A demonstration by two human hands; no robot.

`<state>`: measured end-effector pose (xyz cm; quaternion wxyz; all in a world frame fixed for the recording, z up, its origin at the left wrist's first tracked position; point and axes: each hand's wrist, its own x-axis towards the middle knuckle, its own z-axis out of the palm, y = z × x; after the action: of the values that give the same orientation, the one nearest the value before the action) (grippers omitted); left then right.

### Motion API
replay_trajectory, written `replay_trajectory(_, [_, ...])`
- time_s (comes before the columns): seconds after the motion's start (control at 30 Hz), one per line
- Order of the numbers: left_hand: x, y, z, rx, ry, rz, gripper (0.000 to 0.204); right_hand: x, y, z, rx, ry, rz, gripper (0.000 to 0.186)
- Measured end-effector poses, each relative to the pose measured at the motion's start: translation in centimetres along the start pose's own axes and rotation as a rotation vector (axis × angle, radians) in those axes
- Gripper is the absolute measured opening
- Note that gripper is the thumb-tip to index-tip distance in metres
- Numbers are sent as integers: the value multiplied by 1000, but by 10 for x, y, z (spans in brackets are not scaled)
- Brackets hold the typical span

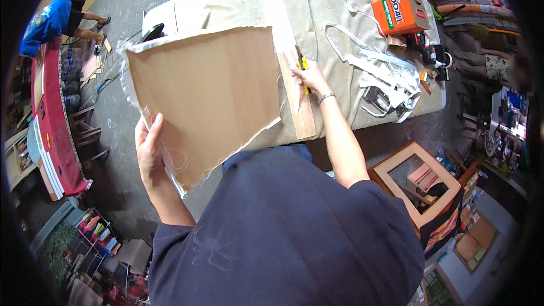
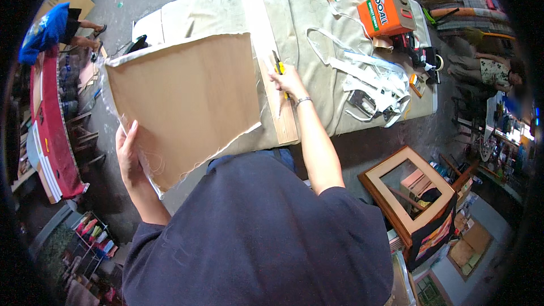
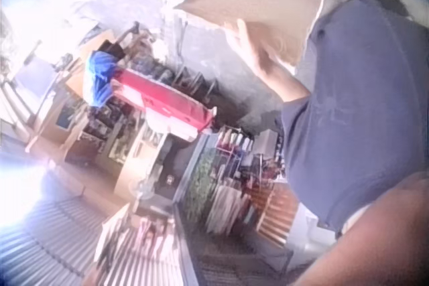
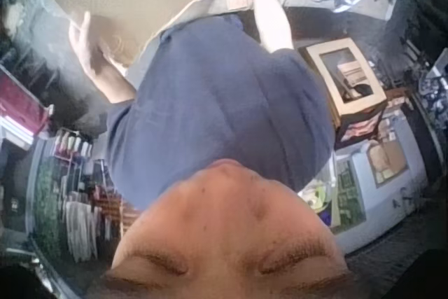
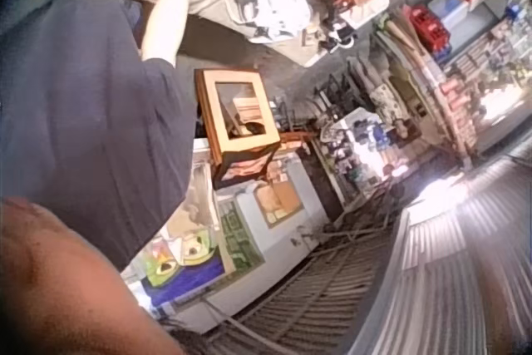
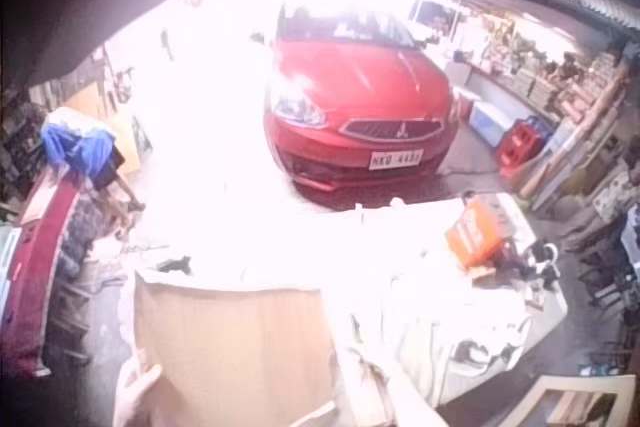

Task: The person uses a utility knife to trim the edges of a rectangular cardboard piece on a workbench. They repeatedly rotate the cardboard and cut along each side, then place the trimmed piece aside and pick up a printed artwork to position it on the bench.

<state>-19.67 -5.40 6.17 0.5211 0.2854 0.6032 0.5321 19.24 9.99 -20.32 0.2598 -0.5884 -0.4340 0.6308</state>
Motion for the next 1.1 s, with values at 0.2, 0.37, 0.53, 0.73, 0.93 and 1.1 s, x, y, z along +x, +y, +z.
replay_trajectory(0.2, [-12, -7, -12, -8, 55, 112, 33, 16, -127, -66, -417, -136, -34, 16])
replay_trajectory(0.37, [-5, -40, 30, -41, 195, 304, 31, 56, -233, -70, -630, 807, -914, 27])
replay_trajectory(0.53, [-32, -161, 96, -19, 310, 259, 12, 18, -208, -61, -498, 613, -741, 29])
replay_trajectory(0.73, [-76, -198, 150, 226, 111, 26, 11, -60, -30, -19, -507, 196, -193, 39])
replay_trajectory(0.93, [-77, -210, 99, -21, -68, 16, 34, -89, 38, 6, -436, 279, -156, 37])
replay_trajectory(1.1, [9, -145, 116, -314, -119, -48, 34, -68, 54, 5, -435, 377, -246, 28])
